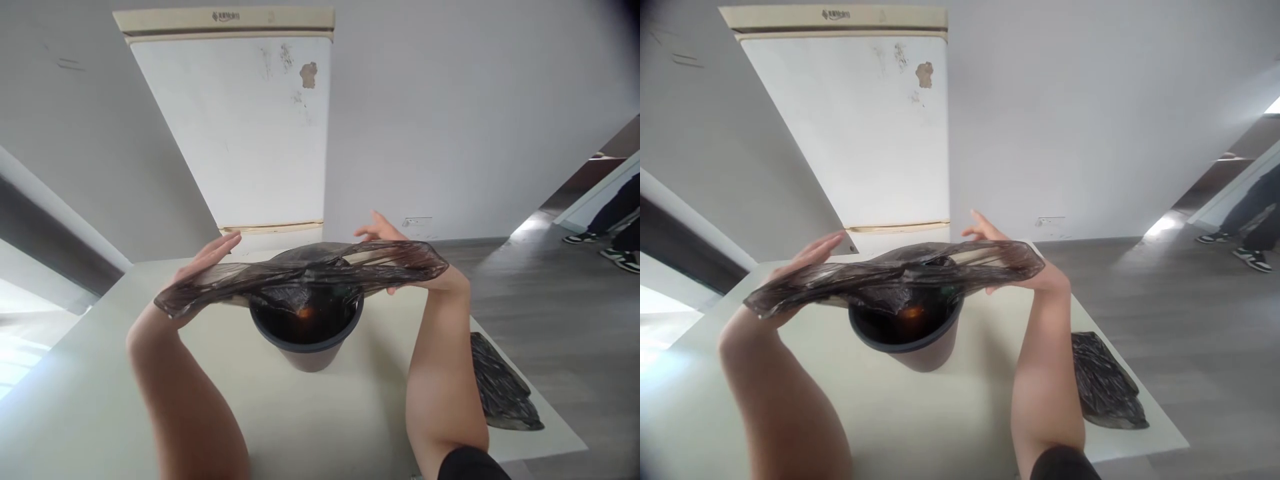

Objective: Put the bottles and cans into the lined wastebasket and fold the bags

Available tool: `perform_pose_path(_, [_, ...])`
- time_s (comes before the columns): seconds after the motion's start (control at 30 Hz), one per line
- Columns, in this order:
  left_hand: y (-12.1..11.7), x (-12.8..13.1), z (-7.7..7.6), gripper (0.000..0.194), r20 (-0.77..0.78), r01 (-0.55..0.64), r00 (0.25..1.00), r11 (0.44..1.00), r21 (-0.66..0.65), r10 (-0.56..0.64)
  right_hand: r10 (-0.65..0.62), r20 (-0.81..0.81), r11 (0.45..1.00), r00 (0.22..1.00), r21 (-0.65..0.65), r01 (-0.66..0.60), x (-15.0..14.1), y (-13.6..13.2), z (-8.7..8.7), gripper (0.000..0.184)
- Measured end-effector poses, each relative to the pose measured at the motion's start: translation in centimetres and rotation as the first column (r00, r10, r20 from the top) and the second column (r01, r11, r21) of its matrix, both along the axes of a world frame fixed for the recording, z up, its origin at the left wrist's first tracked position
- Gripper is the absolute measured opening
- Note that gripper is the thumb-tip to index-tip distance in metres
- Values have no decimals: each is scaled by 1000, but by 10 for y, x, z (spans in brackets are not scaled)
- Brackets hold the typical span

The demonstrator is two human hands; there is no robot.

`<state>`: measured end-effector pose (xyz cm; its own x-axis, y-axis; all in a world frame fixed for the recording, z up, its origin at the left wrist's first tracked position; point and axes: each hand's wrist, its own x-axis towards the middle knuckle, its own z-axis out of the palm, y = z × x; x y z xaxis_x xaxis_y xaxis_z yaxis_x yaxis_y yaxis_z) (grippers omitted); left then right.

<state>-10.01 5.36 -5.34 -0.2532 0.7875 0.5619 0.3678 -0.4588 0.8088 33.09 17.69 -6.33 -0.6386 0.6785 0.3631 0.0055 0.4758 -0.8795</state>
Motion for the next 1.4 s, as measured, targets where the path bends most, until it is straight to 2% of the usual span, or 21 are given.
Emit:
perform_pose_path(0.07, [5, 18, 8, 41, -69, 199, 979, 975, 94, -193, 22, -97, 993, 995, 121, -10, -16, -7, 12, 66])
perform_pose_path(0.1, [8, 26, 11, 38, -55, 259, 966, 952, 164, -254, 31, -143, 989, 989, 151, -9, -25, -9, 15, 44])
perform_pose_path(0.13, [10, 34, 12, 36, 5, 274, 959, 931, 240, -283, 36, -194, 988, 980, 154, -6, -34, -11, 17, 35])
perform_pose_path(0.2, [11, 50, 15, 42, 185, 232, 934, 915, 330, -304, 16, -303, 997, 953, 82, 9, -53, -15, 18, 47])
perform_pose_path(0.27, [7, 67, 19, 47, 331, 194, 895, 930, 313, -298, -7, -394, 999, 919, -51, -14, -70, -22, 16, 57])
perform_pose_path(0.33, [1, 83, 24, 43, 398, 278, 845, 930, 241, -356, 45, -448, 981, 893, -149, -124, -83, -31, 16, 53])
perform_pose_path(0.43, [-9, 101, 33, 33, 418, 452, 777, 879, 151, -471, 185, -467, 913, 865, -244, -327, -96, -49, 22, 38])
perform_pose_path(0.53, [-11, 114, 35, 37, 435, 528, 758, 849, 26, -485, 255, -417, 847, 872, -340, -410, -103, -63, 32, 28])
perform_pose_path(0.6, [-10, 119, 33, 36, 382, 502, 809, 863, -53, -446, 231, -377, 854, 897, -363, -373, -105, -68, 36, 30])
perform_pose_path(0.7, [-7, 124, 31, 28, 136, 307, 946, 949, -73, -296, 118, -288, 920, 950, -328, -214, -108, -71, 38, 15])
perform_pose_path(0.73, [-7, 125, 31, 27, 63, 248, 968, 966, -70, -244, 85, -259, 937, 962, -308, -165, -108, -71, 37, 17])
perform_pose_path(0.8, [-8, 126, 31, 26, 13, 191, 982, 979, -74, -190, 20, -216, 963, 976, -260, -77, -110, -72, 36, 25])
perform_pose_path(0.93, [-10, 129, 33, 14, 44, 195, 981, 975, -102, -191, -125, -195, 976, 973, -203, 85, -113, -73, 34, 25])
perform_pose_path(1.07, [-12, 133, 34, 7, -57, 217, 973, 968, -125, -225, -135, -126, 969, 983, -225, 104, -113, -77, 33, 25])
perform_pose_path(1.13, [-14, 136, 34, 6, -91, 255, 958, 954, -160, -272, -95, -61, 972, 994, -219, 79, -112, -80, 34, 20])
perform_pose_path(1.2, [-15, 141, 34, 11, -96, 244, 960, 954, -171, -263, -20, -30, 977, 999, -211, 13, -112, -83, 35, 10])
perform_pose_path(1.3, [-17, 148, 35, 15, -106, 84, 990, 989, -124, -97, 48, 11, 977, 999, -206, -45, -111, -86, 39, 6])
perform_pose_path(1.4, [-16, 150, 35, 13, -154, -85, 985, 994, -74, 73, -25, 97, 983, 995, -178, 42, -107, -87, 44, 13])
